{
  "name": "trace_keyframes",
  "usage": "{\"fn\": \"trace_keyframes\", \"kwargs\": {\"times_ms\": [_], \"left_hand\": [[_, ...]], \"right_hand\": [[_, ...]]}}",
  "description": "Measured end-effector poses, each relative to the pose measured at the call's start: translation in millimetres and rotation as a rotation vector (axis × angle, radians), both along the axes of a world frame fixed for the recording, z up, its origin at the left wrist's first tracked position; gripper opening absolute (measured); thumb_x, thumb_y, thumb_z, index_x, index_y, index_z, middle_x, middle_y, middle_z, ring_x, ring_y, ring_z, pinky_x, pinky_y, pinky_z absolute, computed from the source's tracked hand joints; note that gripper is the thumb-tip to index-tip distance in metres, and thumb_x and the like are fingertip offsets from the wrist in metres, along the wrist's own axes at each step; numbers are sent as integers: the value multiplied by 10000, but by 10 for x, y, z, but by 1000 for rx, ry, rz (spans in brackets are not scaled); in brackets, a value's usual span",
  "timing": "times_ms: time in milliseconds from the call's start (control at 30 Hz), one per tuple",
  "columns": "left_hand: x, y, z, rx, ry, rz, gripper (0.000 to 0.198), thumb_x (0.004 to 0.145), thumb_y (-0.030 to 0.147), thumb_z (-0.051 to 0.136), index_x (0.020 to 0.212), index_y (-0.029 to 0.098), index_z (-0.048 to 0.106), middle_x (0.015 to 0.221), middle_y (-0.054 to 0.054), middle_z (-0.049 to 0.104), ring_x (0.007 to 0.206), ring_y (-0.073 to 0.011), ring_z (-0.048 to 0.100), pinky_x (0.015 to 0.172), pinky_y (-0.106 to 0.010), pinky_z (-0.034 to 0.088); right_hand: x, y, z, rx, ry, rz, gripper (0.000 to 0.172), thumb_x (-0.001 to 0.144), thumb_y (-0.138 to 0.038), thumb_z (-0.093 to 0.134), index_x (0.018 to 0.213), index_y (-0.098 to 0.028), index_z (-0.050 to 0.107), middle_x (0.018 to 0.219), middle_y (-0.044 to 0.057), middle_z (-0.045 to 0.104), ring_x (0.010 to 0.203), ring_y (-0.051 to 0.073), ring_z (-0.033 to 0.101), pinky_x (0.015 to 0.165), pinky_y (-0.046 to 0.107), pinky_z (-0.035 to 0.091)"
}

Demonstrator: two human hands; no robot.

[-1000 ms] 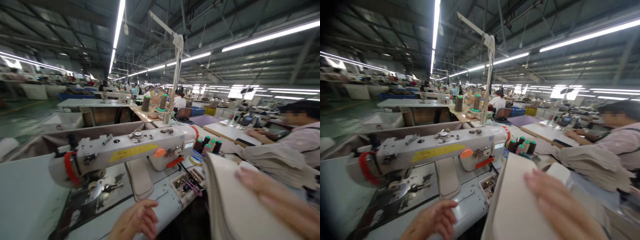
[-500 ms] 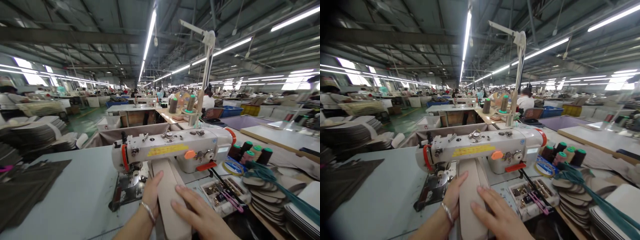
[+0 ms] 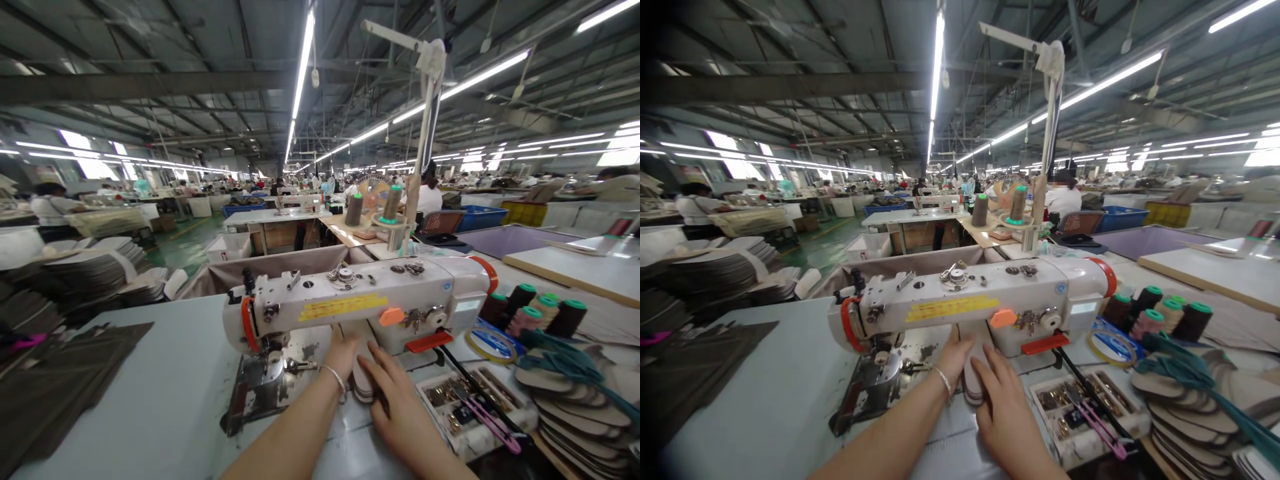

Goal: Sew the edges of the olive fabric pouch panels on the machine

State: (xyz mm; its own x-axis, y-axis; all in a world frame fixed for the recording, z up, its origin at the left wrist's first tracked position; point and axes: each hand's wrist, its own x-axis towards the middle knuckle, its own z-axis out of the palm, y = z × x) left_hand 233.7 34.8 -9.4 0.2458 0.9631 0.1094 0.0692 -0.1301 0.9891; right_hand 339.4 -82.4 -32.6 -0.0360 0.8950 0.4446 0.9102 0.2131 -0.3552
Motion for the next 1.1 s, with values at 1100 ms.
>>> {"fn": "trace_keyframes", "kwargs": {"times_ms": [1100], "left_hand": [[-1765, -1257, -93, -539, 129, -476, 493, 643, 555, 745, 711, 170, 446, 524, 43, 492, 422, -51, 387, 432, -159, 260]], "right_hand": [[-384, -377, 0, 130, -238, 423, 788, 766, -67, 442, 1502, -265, 245, 1533, 67, 261, 1335, 216, 392, 1000, 294, 452]]}}
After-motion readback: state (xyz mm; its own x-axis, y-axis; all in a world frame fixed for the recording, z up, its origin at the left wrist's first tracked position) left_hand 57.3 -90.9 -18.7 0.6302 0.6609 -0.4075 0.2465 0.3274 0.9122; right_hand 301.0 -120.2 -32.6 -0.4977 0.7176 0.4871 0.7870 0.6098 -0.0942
